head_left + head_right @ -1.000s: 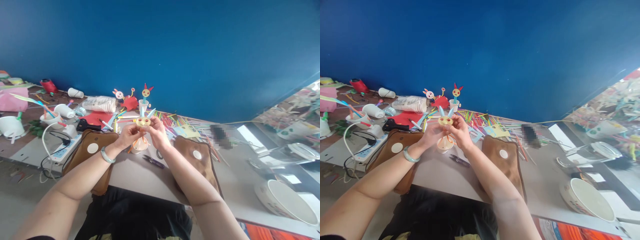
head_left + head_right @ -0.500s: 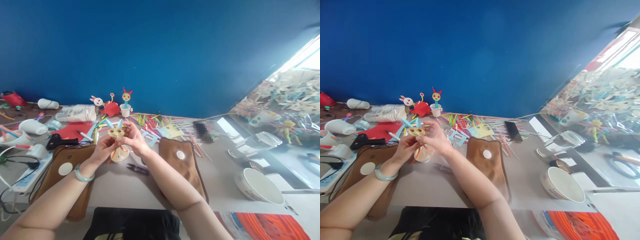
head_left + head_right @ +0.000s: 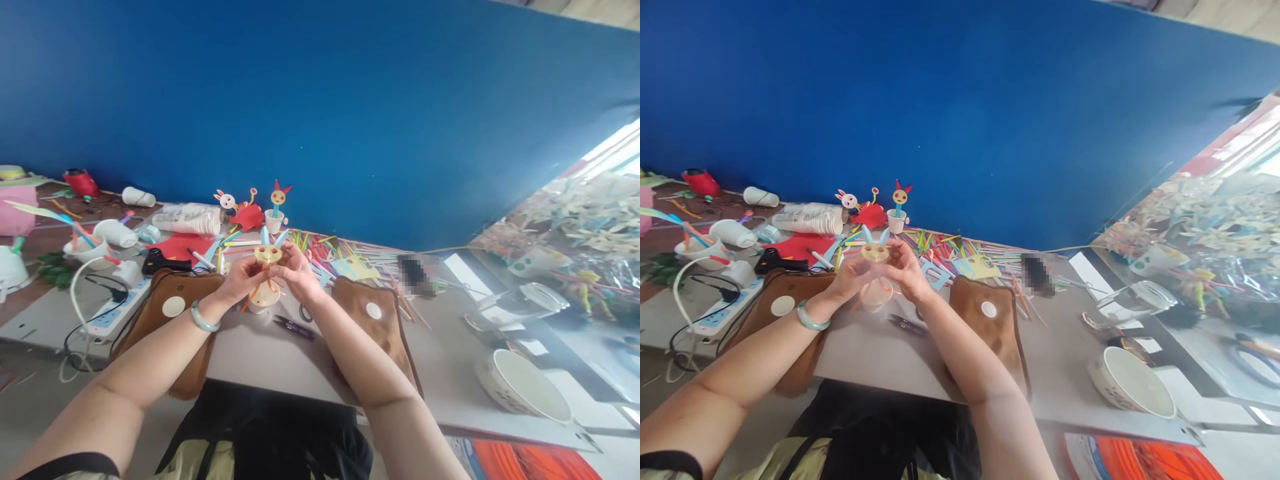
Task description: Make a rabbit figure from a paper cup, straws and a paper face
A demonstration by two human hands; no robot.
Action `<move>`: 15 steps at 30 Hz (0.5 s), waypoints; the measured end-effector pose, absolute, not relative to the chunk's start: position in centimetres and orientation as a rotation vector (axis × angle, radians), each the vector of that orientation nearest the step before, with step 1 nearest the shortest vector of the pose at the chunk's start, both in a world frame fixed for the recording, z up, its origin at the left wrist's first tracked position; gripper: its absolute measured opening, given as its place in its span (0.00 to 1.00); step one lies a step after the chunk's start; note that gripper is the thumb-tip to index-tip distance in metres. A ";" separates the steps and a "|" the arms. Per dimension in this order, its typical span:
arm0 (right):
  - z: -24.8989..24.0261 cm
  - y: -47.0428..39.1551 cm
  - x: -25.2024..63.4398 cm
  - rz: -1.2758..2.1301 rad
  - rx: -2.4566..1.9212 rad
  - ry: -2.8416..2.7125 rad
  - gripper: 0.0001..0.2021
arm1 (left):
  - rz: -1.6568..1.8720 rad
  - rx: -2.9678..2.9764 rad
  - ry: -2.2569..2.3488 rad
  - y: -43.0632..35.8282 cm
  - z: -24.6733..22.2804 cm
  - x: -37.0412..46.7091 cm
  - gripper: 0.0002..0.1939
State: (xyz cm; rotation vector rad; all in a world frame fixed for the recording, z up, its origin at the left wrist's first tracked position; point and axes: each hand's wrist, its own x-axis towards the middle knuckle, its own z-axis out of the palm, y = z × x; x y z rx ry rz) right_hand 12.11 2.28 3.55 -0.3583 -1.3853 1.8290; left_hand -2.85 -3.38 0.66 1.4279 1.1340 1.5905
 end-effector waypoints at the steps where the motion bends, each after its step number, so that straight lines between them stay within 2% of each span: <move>1: 3.7 2.2 12.1 1.809 -0.367 -1.394 0.30 | 1.596 1.444 1.144 -3.3 0.7 -2.9 0.19; 9: 4.3 1.8 12.4 1.691 -0.439 -1.450 0.19 | 1.548 1.521 1.100 -3.2 0.8 -2.4 0.19; 15: 4.5 1.6 12.5 1.658 -0.531 -1.458 0.16 | 1.490 1.453 0.966 -3.6 0.7 -1.9 0.18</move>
